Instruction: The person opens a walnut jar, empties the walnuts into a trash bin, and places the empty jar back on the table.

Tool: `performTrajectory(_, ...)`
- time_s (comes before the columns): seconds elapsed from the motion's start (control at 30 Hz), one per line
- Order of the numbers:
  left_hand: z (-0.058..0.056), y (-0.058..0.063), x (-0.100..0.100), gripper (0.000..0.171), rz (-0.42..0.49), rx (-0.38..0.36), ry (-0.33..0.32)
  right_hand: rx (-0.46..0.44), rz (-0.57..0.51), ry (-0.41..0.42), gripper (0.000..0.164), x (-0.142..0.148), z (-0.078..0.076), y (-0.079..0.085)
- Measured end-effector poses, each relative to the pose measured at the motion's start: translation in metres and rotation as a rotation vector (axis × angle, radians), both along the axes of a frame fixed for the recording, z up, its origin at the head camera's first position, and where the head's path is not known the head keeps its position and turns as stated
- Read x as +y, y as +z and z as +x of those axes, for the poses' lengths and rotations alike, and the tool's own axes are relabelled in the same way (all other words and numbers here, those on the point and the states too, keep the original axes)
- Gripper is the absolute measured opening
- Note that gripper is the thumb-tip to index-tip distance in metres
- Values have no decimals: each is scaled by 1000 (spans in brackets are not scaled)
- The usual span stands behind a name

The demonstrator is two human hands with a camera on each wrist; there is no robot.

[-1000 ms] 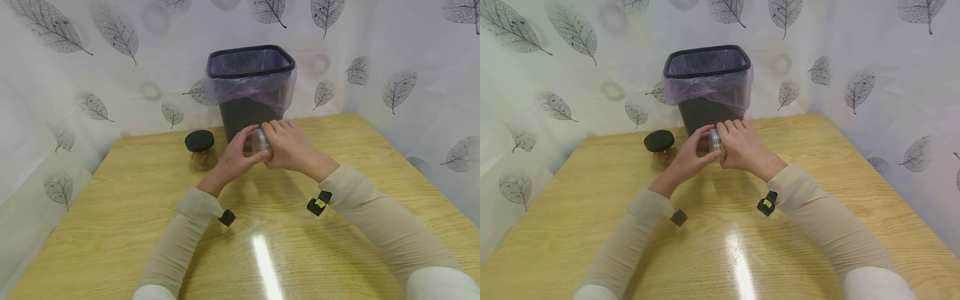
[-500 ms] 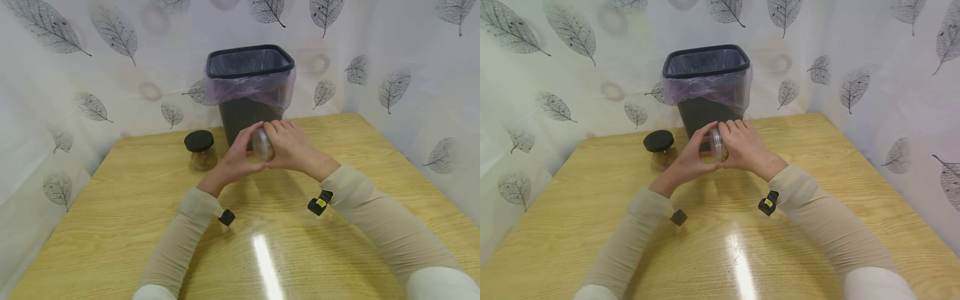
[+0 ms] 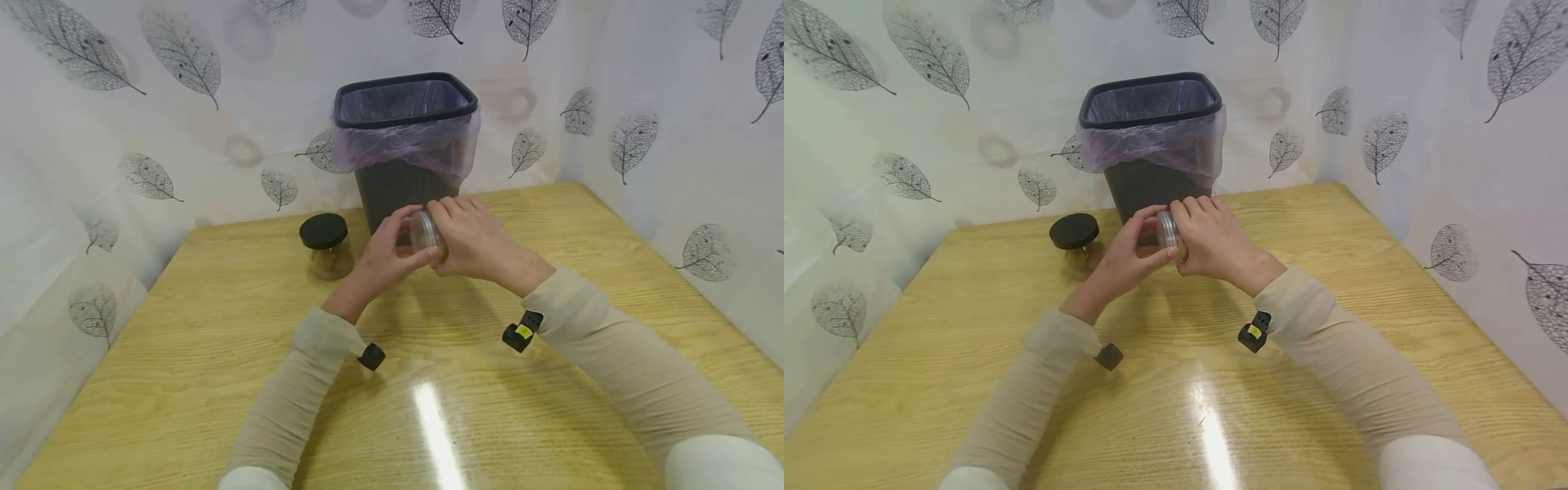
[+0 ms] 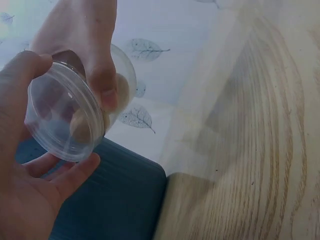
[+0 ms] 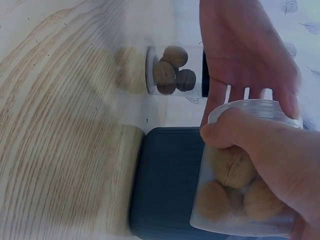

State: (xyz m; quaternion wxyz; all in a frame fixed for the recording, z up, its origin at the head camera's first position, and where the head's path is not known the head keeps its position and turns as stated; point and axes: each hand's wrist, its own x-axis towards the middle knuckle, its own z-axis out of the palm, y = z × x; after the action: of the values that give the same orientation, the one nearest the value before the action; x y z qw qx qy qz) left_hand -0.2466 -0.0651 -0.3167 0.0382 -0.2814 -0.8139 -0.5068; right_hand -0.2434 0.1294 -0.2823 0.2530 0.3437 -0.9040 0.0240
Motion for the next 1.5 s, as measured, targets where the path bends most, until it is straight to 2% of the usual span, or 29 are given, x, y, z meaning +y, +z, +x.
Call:
performTrajectory(0.1,1,2,1,69,-15,1,41,-4,-3,-1,81,0,0,0)
performTrajectory(0.23,2,4,2,68,11,-49,48,-25,-12,-5,84,1,0,0)
performTrajectory(0.33,2,4,1,71,15,-53,10,-32,-14,-4,84,1,0,0)
performTrajectory(0.5,2,2,-1,80,-37,20,-38,-29,-19,5,83,2,0,1)
performTrajectory(0.57,2,2,-1,77,-52,24,-16,-24,-24,12,81,2,0,1)
performTrajectory(0.7,3,3,-1,70,-55,-37,50,-13,-32,25,77,2,1,1)
performTrajectory(0.9,1,3,-1,61,36,-154,122,-24,-46,29,81,3,0,2)
performTrajectory(1.03,-1,2,-5,63,45,-163,134,-46,-48,4,85,8,-1,4)
performTrajectory(1.13,-3,1,-8,68,-7,-152,138,-62,-46,-17,86,13,-2,4)
performTrajectory(1.27,-5,1,-11,76,-136,-118,161,-75,-58,-22,87,16,-4,7)
performTrajectory(1.4,-9,-2,-14,80,-352,-88,189,-71,-80,-8,84,18,-6,12)
performTrajectory(1.5,-13,-7,-15,81,-538,-101,189,-61,-95,-7,81,20,-8,17)
